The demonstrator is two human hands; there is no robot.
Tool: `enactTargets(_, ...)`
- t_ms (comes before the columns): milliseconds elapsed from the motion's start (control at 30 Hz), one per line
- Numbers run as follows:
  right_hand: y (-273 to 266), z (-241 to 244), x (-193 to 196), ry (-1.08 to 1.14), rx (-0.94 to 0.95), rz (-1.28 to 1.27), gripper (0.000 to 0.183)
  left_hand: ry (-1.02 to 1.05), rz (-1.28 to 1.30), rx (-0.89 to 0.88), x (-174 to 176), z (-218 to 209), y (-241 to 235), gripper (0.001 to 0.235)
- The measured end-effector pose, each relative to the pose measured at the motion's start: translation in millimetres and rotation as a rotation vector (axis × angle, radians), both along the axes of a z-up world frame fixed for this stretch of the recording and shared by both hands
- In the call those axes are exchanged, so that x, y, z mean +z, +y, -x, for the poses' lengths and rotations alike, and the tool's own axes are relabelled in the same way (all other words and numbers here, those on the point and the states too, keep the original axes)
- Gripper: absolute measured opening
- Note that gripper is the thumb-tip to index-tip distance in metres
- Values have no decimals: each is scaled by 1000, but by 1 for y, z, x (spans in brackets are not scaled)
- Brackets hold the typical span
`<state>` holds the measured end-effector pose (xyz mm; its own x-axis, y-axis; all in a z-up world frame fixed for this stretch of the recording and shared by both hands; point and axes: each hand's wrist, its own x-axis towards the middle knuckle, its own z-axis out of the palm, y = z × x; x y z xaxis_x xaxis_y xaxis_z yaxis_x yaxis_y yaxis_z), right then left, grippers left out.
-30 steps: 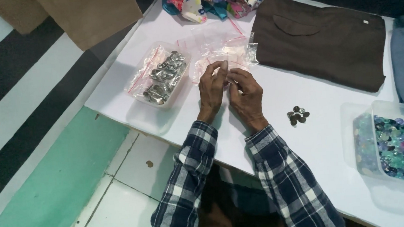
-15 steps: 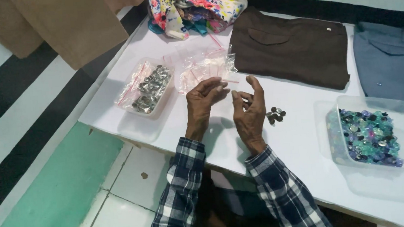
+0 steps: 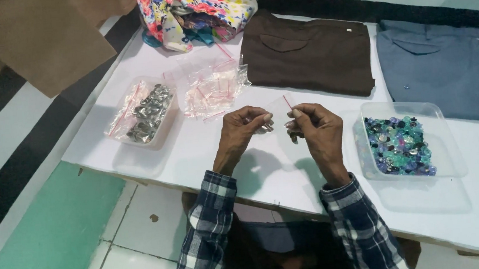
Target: Counting and bagging small buttons into plastic zip-lock bags on a low table.
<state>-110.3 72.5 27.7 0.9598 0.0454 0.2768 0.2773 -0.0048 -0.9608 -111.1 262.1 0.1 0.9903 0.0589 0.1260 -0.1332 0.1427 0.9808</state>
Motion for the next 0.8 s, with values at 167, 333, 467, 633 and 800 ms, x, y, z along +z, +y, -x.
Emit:
enactTargets(167,-23,2,3,64,79,120,17,-32,-17,-39,-7,-16,-3,15)
enactTargets(333,-27,10,5,149,49,123,15,-76,-6,-48,-12,-25,-13,15)
enactTargets(467,-26,9,1,142,12,113,11,-90,23,-54,-10,-22,-21,18)
enactTargets(633,-26,6,-7,93,-69,76,10,-294,-329,379,-15,-17,-44,58)
enactTargets(800,-14,13,0,-118,-166,264,6,-610,-682,455,-1,1,-63,26)
